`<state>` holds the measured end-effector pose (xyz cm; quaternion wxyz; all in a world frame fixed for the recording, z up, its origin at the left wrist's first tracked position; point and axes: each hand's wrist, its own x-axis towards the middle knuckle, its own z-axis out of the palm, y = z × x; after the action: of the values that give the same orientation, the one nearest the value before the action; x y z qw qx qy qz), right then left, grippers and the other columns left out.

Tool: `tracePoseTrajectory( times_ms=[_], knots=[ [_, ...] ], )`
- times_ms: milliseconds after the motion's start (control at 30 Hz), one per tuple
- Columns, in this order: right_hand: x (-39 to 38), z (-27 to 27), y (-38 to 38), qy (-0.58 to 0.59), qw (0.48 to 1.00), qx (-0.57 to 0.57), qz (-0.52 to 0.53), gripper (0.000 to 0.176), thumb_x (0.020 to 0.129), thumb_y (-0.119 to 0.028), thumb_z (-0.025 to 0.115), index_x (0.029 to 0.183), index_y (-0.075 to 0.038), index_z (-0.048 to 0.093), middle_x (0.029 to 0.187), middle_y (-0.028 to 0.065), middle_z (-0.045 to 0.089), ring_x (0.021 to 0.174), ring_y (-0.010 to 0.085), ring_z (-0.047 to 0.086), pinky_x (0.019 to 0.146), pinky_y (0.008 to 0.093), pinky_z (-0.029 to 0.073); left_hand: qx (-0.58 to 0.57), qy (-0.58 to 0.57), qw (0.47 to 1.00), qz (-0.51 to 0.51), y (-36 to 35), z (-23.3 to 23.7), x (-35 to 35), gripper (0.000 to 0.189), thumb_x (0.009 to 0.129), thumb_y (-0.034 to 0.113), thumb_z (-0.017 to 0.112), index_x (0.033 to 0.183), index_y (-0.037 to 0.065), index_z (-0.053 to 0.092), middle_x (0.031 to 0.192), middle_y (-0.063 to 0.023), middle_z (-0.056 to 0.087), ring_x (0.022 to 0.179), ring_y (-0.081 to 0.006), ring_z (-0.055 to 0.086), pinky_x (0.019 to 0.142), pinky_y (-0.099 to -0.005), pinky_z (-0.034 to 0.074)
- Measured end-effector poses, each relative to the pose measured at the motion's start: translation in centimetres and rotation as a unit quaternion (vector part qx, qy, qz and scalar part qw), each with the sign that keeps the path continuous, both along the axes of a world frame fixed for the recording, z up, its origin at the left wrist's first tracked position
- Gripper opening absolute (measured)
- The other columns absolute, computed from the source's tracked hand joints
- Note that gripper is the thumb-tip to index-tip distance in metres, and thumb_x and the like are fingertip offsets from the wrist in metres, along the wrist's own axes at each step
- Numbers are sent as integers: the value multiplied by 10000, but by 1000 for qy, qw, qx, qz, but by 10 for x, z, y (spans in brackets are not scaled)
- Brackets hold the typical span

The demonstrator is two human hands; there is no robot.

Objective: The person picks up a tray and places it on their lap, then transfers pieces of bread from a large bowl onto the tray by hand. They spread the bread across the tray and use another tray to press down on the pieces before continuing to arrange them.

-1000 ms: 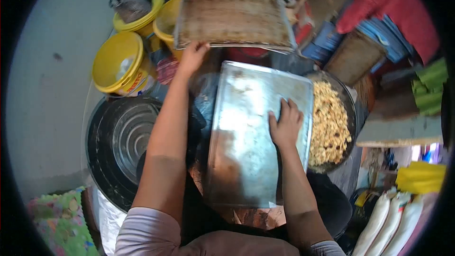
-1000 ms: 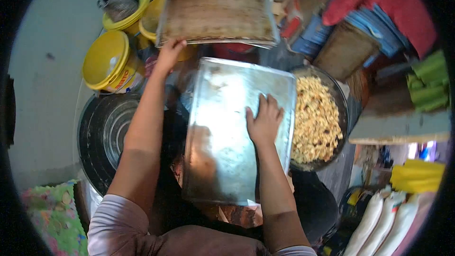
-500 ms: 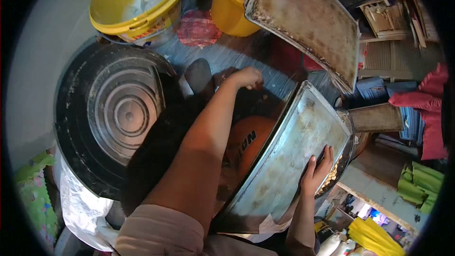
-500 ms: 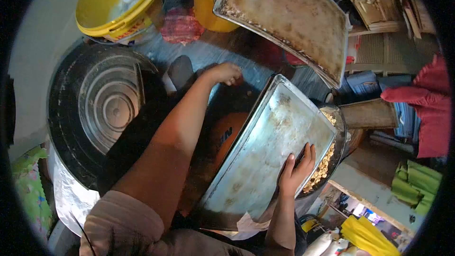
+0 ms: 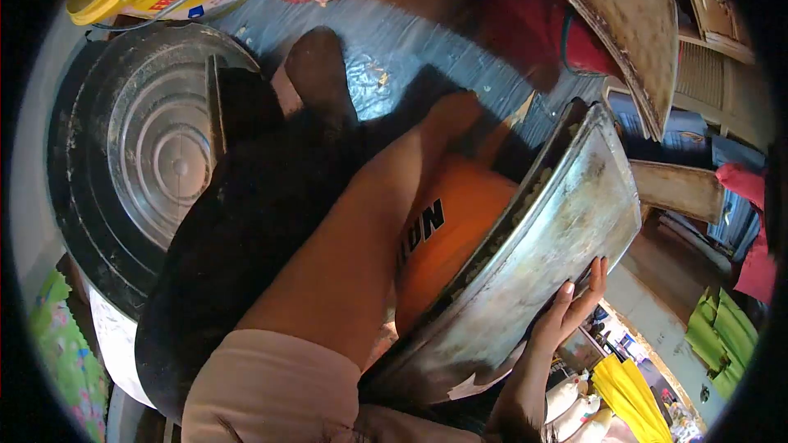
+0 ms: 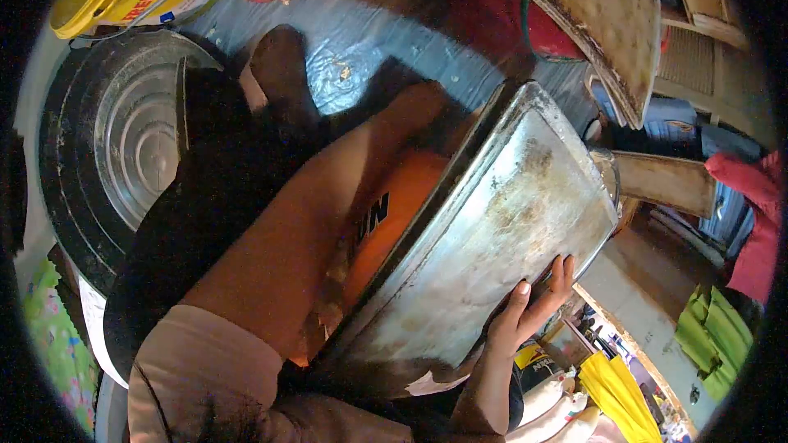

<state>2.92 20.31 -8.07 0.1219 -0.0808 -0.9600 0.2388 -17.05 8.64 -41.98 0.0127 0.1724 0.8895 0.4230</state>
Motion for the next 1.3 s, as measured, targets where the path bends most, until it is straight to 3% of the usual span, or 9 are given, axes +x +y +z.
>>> tracePoseTrajectory(
  times_ms=[100, 167, 200, 233, 267, 433, 500, 900, 1300],
  knots=[
    [0, 3, 2, -11, 1000, 27, -6, 510, 924, -280, 494, 1322, 30, 422, 1421, 224, 312, 1329, 330, 295, 1099, 432, 217, -86, -139, 981, -100, -28, 41, -18, 256, 847, 224, 493, 900, 75, 695, 922, -191, 659, 822, -338, 655, 755, -426, 529],
    [0, 5, 3, -12, 998, 57, 6, 483, 901, -215, 501, 1310, 32, 434, 1411, 237, 325, 1318, 347, 308, 1097, 432, 221, 105, -103, 988, -51, -45, 13, -21, 294, 841, 287, 522, 864, 50, 694, 860, -157, 667, 766, -312, 658, 718, -409, 535],
    [-2, 7, 0, -17, 998, 66, 7, 479, 894, -200, 504, 1308, 33, 435, 1408, 240, 331, 1313, 351, 311, 1096, 433, 222, 379, -302, 874, 46, -61, 43, -30, 275, 849, 272, 541, 873, 38, 684, 844, -133, 661, 756, -284, 652, 712, -388, 535],
    [-2, 8, -1, -12, 998, 63, 3, 489, 878, -196, 523, 1304, 29, 440, 1393, 246, 356, 1294, 364, 330, 1092, 437, 227, 596, -466, 641, 130, -78, 86, -38, 258, 858, 256, 559, 883, 27, 673, 828, -109, 654, 746, -256, 647, 706, -366, 536],
    [-3, 9, 1, -17, 996, 85, 10, 503, 856, -192, 542, 1303, 19, 447, 1376, 251, 380, 1274, 372, 349, 1084, 448, 234, 600, -330, 723, 94, -85, 116, -36, 177, 863, 161, 600, 958, 17, 639, 842, -81, 635, 741, -207, 631, 718, -334, 531],
    [-5, 13, 0, 7, 993, 121, 13, 497, 803, -176, 605, 1255, -5, 488, 1318, 239, 437, 1226, 386, 391, 1045, 471, 255, 699, -223, 676, -60, -113, 268, -50, 260, 828, 55, 655, 1080, 13, 606, 919, -82, 647, 794, -179, 628, 777, -314, 519],
    [-5, 11, 0, 16, 993, 121, 8, 498, 798, -186, 620, 1251, -21, 495, 1306, 231, 442, 1227, 379, 388, 1046, 472, 244, 560, -264, 780, -91, -101, 304, -51, 262, 823, 54, 661, 1075, 6, 608, 930, -75, 644, 785, -159, 621, 764, -285, 507],
    [-4, 7, 1, 38, 996, 80, -16, 501, 831, -324, 598, 1257, -80, 495, 1327, 170, 432, 1281, 324, 347, 1085, 538, 163, 156, -243, 951, -112, -71, 366, -59, 222, 751, 62, 687, 954, -3, 627, 826, -37, 630, 707, -117, 579, 644, -249, 469],
    [1, 1, 7, 75, 996, 48, -18, 482, 845, -352, 577, 1248, -97, 503, 1342, 159, 421, 1291, 316, 341, 1081, 546, 174, -26, -317, 909, -268, -51, 367, -90, 160, 791, 197, 701, 775, 44, 658, 639, -16, 605, 599, -115, 527, 567, -276, 425]
  ],
)
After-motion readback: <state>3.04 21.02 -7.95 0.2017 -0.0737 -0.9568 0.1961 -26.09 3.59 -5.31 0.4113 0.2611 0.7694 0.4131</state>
